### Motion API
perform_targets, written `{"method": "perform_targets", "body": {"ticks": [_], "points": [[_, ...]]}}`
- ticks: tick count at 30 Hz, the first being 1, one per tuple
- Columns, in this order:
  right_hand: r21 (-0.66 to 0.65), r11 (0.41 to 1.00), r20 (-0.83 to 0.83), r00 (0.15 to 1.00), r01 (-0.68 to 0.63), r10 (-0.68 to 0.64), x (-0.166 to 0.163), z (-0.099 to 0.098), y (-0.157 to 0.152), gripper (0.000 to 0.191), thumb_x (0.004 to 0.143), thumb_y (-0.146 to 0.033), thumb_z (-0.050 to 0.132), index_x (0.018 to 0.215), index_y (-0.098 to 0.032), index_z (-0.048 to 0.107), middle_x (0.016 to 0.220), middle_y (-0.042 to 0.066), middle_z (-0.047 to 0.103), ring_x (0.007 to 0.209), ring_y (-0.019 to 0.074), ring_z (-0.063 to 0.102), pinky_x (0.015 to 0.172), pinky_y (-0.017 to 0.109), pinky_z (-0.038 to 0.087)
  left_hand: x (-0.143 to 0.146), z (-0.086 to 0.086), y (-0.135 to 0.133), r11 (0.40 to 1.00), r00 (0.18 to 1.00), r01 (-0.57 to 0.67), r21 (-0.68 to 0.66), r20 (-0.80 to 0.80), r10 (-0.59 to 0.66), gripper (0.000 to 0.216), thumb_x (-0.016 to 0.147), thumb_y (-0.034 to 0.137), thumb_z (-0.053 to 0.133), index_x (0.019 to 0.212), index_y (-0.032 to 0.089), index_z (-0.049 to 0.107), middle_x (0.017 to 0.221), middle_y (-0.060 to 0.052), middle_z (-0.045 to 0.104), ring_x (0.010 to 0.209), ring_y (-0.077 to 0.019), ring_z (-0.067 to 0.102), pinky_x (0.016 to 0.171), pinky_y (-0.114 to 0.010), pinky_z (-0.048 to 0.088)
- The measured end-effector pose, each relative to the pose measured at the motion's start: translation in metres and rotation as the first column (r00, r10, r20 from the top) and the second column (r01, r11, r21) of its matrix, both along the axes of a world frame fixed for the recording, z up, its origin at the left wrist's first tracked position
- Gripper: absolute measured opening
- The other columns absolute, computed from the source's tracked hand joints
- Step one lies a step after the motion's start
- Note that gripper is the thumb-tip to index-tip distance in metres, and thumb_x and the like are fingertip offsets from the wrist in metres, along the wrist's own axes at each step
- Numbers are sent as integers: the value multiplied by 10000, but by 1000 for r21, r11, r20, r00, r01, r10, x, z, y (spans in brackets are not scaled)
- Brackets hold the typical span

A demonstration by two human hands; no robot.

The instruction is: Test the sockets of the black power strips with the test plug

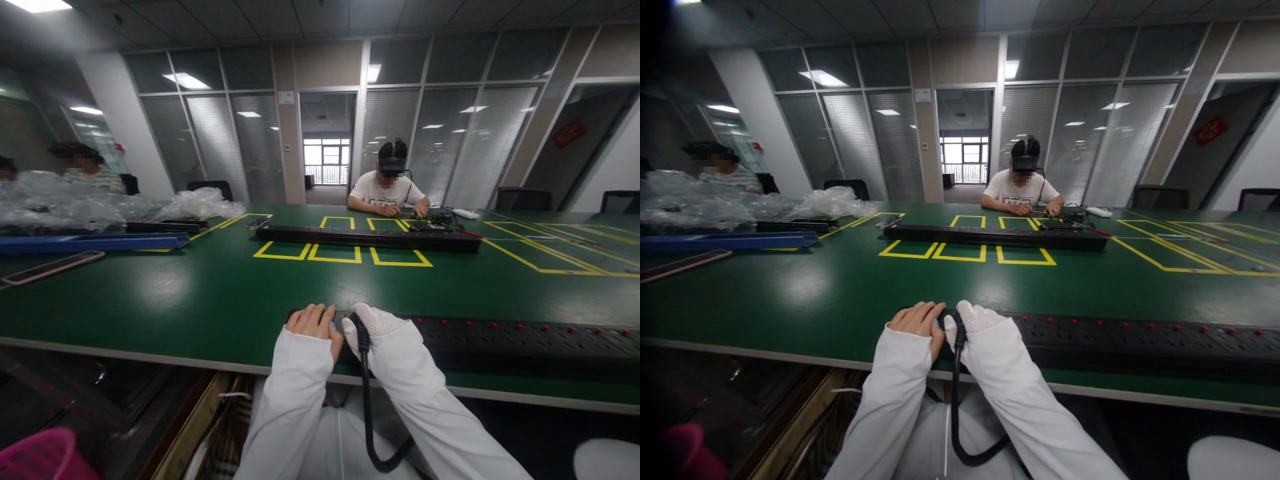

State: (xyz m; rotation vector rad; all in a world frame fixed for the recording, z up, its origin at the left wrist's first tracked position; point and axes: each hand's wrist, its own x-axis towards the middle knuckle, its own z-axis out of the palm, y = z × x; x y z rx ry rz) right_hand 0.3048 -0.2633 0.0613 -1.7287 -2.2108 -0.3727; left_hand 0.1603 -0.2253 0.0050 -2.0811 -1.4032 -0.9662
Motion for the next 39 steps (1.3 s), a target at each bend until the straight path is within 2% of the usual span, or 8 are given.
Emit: {"method": "perform_targets", "body": {"ticks": [39], "points": [[-8, 1000, -87, 996, -11, 11, 3, -3, 5, 390, 874, -465, 435, 1068, -146, 550, 918, 31, 592, 771, 88, 559, 722, 281, 479, 0, -2, 1, 1000, 1000, 3, -12, 4, -3, 419, 704, 141, 421, 1071, 180, 618, 998, -54, 671, 951, -230, 592, 778, -377, 398]]}}
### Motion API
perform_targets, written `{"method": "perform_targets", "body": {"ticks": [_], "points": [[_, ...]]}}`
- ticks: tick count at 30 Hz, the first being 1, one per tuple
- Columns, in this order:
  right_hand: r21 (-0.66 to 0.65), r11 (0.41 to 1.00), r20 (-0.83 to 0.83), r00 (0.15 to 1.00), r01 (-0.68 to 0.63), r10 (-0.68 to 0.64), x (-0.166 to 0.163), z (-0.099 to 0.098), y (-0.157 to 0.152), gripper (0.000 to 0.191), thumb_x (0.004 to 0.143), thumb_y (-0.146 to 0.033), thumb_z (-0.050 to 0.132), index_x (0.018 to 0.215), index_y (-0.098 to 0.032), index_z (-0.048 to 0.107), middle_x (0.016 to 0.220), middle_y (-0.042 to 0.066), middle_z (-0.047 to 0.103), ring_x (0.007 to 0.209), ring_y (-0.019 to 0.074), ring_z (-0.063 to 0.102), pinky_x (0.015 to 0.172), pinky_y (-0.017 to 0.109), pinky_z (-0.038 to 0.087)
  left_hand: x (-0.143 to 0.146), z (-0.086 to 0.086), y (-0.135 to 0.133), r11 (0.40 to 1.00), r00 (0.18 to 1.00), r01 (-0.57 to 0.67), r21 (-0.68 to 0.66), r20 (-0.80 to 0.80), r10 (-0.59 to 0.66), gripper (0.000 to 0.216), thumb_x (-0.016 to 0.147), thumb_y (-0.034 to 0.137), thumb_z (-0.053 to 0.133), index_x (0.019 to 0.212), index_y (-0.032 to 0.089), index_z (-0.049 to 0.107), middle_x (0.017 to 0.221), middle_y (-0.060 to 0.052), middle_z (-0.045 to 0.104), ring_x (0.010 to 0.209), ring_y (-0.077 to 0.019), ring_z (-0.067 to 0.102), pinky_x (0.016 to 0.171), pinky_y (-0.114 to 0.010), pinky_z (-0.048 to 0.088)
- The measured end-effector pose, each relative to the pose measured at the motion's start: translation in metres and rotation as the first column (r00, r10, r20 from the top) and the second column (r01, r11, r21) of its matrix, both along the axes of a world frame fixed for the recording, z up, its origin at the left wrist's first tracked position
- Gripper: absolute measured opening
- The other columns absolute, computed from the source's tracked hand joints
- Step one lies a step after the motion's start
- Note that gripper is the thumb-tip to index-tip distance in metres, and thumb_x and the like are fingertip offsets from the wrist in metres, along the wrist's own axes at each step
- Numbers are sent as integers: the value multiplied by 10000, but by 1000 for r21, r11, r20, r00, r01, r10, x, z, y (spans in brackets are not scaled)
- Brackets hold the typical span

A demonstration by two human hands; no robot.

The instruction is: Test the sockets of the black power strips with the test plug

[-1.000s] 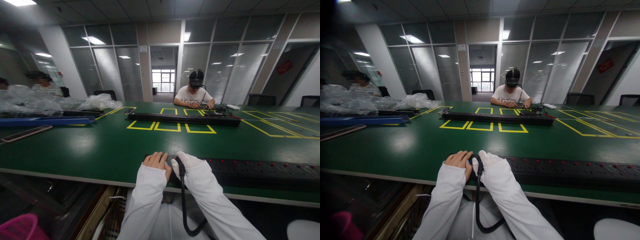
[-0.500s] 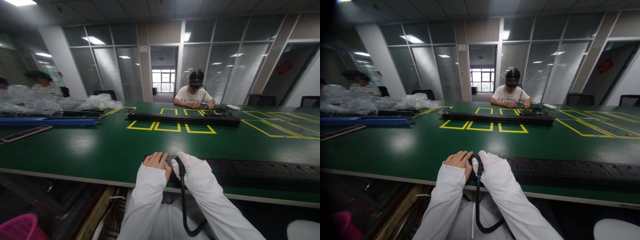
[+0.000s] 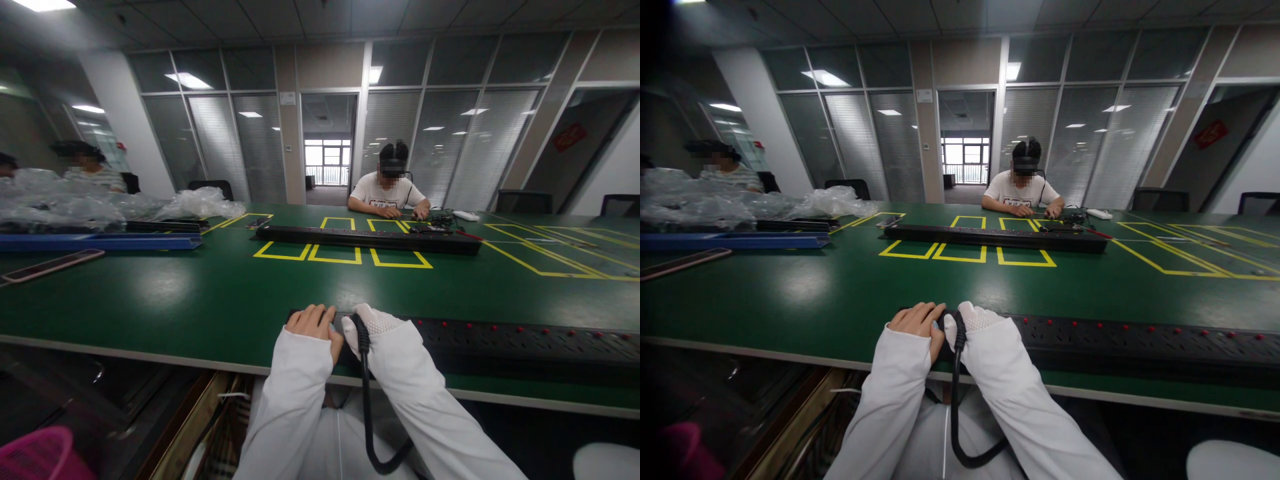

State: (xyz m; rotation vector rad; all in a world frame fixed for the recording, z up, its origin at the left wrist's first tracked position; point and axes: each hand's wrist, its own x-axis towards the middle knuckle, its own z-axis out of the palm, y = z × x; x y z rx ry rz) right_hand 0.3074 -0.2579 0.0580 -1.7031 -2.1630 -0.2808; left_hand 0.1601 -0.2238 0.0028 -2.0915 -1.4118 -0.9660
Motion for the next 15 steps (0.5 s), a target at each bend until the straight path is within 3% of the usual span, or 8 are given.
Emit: {"method": "perform_targets", "body": {"ticks": [15], "points": [[26, 1000, -45, 999, 7, -6, 0, 0, 2, 390, 876, -470, 430, 1031, -141, 573, 873, 24, 613, 745, 81, 572, 719, 275, 483, 0, 3, -1, 1000, 1000, 4, 6, -1, -4, 406, 699, 129, 436, 1057, 185, 620, 999, -56, 675, 922, -225, 601, 789, -373, 407]]}}
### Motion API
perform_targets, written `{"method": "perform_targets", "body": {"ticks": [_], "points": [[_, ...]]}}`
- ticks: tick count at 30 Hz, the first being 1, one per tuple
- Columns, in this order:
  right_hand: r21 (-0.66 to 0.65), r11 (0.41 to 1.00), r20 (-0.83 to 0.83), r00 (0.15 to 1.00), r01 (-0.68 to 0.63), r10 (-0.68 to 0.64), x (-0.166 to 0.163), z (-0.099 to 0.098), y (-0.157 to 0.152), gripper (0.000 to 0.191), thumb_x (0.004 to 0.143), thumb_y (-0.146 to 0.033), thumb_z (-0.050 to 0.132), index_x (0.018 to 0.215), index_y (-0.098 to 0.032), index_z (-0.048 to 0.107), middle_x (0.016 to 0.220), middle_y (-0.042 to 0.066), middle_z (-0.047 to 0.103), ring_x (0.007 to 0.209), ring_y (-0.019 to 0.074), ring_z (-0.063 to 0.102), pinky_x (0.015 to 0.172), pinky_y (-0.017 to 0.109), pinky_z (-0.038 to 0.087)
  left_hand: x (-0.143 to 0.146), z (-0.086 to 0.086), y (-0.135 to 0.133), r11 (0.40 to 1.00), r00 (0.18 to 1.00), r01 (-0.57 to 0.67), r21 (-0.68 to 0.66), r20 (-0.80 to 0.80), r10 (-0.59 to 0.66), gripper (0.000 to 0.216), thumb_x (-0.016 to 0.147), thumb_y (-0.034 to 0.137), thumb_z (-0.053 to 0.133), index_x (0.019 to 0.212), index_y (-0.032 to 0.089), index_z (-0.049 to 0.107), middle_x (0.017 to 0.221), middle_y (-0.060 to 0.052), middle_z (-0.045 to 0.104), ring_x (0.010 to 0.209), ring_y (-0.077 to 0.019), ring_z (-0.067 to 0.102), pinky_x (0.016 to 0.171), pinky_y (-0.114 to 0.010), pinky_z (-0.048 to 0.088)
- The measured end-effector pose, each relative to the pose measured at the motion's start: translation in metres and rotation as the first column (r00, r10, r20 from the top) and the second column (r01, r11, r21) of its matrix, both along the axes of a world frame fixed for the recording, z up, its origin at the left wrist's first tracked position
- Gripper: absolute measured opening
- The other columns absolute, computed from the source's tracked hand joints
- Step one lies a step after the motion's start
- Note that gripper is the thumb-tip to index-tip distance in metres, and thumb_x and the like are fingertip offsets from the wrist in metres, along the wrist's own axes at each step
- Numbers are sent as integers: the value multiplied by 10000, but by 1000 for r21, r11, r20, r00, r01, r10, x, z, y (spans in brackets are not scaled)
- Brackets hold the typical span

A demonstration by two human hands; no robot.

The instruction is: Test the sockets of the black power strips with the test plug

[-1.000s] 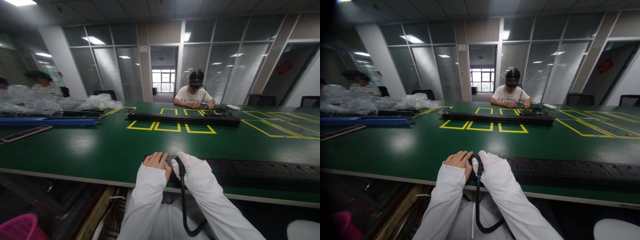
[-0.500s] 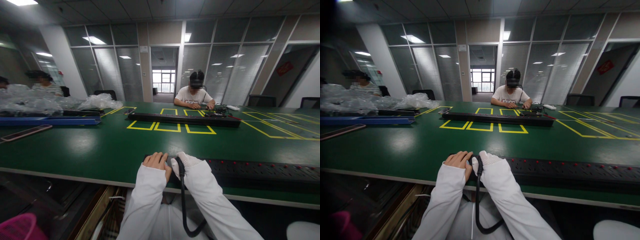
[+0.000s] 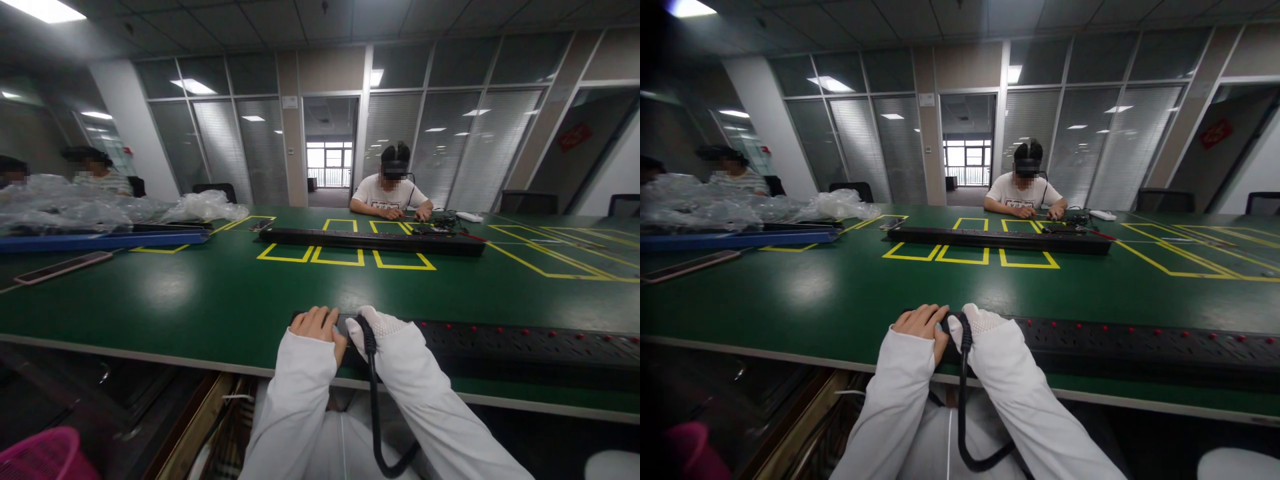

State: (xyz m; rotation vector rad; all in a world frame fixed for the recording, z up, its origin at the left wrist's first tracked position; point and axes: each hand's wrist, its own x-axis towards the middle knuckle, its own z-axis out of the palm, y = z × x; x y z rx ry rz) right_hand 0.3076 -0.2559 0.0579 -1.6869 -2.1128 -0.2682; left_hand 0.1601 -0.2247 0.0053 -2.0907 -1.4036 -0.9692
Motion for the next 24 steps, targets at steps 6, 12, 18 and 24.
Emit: {"method": "perform_targets", "body": {"ticks": [6, 12, 18, 24], "points": [[-52, 998, -6, 999, -34, 33, 11, 9, 10, 385, 879, -466, 428, 1010, -137, 580, 859, 18, 613, 739, 81, 575, 715, 269, 482, 0, 0, 0, 1000, 1000, -1, 4, -2, 1, 400, 709, 135, 438, 1062, 188, 620, 1015, -57, 673, 924, -222, 597, 805, -372, 413], [-107, 990, -24, 996, -89, 87, 14, 16, 7, 419, 874, -501, 411, 1031, -149, 575, 825, 16, 610, 680, 69, 553, 669, 249, 469, 1, 0, -1, 1000, 1000, -3, -1, 8, 3, 410, 698, 134, 442, 1065, 187, 616, 1021, -59, 672, 929, -224, 593, 806, -374, 416], [-156, 978, -44, 990, -136, 131, 18, 22, 13, 390, 901, -463, 370, 981, -162, 604, 621, -30, 573, 543, 56, 512, 575, 211, 428, 0, 0, 0, 1000, 1000, 7, -24, 0, -7, 404, 704, 144, 434, 1062, 178, 619, 1014, -61, 670, 932, -228, 593, 784, -377, 417], [-140, 984, -66, 993, -111, 103, 15, 20, 4, 414, 874, -490, 422, 1037, -140, 571, 861, 23, 610, 726, 77, 569, 700, 266, 482, 0, -4, 2, 1000, 1000, 8, -8, 1, -8, 415, 697, 138, 437, 1071, 177, 612, 1023, -65, 668, 946, -231, 590, 797, -377, 416]]}}
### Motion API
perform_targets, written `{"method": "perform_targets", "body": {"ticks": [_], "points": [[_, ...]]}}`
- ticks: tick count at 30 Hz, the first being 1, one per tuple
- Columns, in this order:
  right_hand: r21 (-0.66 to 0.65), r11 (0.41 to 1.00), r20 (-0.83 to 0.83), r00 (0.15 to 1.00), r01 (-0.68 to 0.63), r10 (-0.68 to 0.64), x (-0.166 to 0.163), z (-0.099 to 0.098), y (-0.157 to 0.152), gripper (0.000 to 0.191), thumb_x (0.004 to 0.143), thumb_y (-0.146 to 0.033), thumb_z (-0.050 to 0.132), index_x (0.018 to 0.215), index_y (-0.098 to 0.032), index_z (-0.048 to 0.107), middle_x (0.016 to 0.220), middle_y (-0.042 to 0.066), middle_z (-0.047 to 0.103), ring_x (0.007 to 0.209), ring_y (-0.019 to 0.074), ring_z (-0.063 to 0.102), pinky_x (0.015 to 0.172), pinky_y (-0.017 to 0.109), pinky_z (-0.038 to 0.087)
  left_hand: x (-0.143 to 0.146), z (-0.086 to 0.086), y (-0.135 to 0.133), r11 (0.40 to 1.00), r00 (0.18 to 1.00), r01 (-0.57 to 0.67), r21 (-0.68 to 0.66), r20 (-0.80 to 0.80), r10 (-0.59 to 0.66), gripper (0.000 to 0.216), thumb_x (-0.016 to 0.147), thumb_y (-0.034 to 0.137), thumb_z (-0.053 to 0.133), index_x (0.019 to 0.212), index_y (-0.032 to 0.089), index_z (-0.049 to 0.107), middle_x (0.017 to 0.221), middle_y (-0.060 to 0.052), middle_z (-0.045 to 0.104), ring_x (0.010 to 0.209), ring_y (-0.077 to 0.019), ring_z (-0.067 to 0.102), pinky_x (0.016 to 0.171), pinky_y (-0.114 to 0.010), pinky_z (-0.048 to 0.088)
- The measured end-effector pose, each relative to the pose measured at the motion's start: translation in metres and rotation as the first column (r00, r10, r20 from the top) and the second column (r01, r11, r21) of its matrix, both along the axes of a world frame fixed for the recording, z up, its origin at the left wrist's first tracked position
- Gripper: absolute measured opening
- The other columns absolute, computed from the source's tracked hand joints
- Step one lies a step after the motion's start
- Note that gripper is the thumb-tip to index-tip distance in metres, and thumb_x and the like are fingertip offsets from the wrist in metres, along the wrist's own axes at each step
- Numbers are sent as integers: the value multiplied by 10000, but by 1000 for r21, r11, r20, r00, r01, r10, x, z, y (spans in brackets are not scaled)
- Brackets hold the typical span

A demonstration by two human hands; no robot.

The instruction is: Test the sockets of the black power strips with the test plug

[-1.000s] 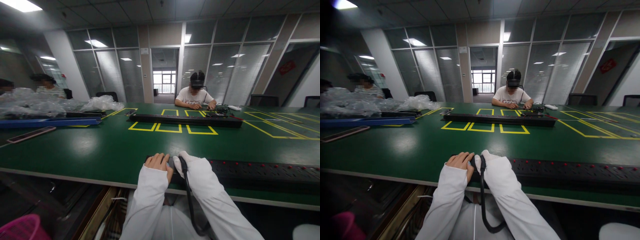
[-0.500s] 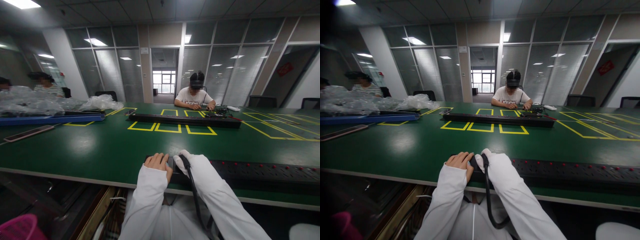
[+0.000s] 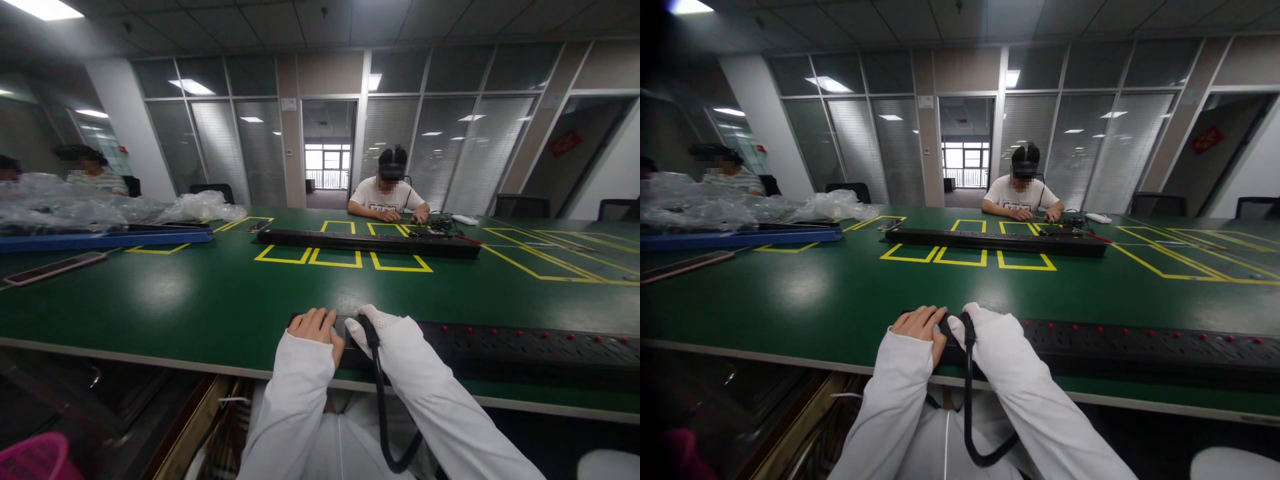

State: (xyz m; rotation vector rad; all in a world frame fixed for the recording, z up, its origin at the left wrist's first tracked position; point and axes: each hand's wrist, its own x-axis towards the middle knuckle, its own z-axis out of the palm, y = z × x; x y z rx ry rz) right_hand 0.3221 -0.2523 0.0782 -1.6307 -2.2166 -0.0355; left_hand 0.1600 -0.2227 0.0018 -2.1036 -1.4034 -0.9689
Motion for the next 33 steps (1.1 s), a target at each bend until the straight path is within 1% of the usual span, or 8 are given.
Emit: {"method": "perform_targets", "body": {"ticks": [3, 5, 10, 14, 19, 26, 29, 33], "points": [[2, 1000, -25, 1000, 6, -6, 0, 0, 1, 409, 872, -491, 426, 1018, -141, 579, 839, 19, 613, 700, 70, 564, 679, 252, 477, 1, 0, 0, 1000, 1000, -8, -5, 13, 8, 418, 692, 141, 437, 1069, 179, 613, 1023, -66, 670, 951, -235, 588, 805, -381, 415], [-5, 1000, -50, 999, -3, 3, 0, 2, 5, 407, 880, -486, 409, 986, -139, 593, 743, -2, 611, 617, 57, 546, 621, 225, 458, 1, 0, -1, 1000, 1000, -11, -9, 14, 11, 412, 698, 146, 436, 1068, 181, 614, 1026, -66, 670, 957, -236, 587, 811, -382, 413], [-21, 999, -125, 992, -35, 32, 1, 5, 14, 386, 919, -399, 324, 815, -199, 638, 546, -41, 592, 474, 37, 518, 497, 152, 343, 1, 0, 0, 1000, 1000, -6, -13, 4, 6, 407, 709, 148, 435, 1073, 180, 613, 1029, -63, 668, 948, -230, 586, 803, -378, 411], [43, 999, -184, 983, 29, -21, 0, 4, 10, 373, 880, -466, 366, 921, -218, 642, 625, 14, 638, 553, 85, 578, 524, 177, 363, 1, 0, 0, 1000, 1000, -9, -19, 14, 9, 411, 695, 143, 442, 1068, 183, 611, 1026, -63, 668, 943, -233, 585, 810, -381, 410], [71, 992, -286, 955, 107, -82, 9, 0, -1, 404, 913, -458, 333, 1061, -165, 569, 784, 15, 643, 641, 65, 582, 630, 203, 464, 0, 1, 0, 1000, 1000, 4, -1, -1, -4, 402, 711, 145, 448, 1079, 173, 609, 1036, -65, 665, 947, -229, 589, 808, -379, 415], [76, 985, -307, 943, 155, -125, 22, -2, -14, 351, 904, -426, 395, 1030, -150, 572, 849, 13, 605, 680, 55, 560, 635, 214, 490, 0, 2, -2, 1000, 1000, -17, 13, 8, 17, 385, 725, 148, 440, 1067, 179, 614, 1022, -72, 674, 941, -231, 591, 811, -385, 417], [85, 984, -292, 948, 158, -127, 20, -2, -17, 349, 906, -424, 390, 1018, -151, 576, 853, 13, 605, 686, 55, 557, 643, 216, 490, 1, 7, -5, 1000, 1000, -16, -18, 17, 16, 357, 799, 279, 446, 1112, 185, 589, 1037, -85, 665, 958, -242, 583, 820, -400, 408], [96, 983, -260, 957, 159, -130, 17, 1, -19, 351, 902, -428, 395, 999, -149, 584, 852, 13, 606, 697, 58, 559, 660, 225, 489, 13, 14, -10, 994, 1000, -1, -113, -20, -1, 619, 770, 564, 485, 1232, 152, 492, 1150, -140, 605, 1060, -301, 530, 863, -454, 382]]}}
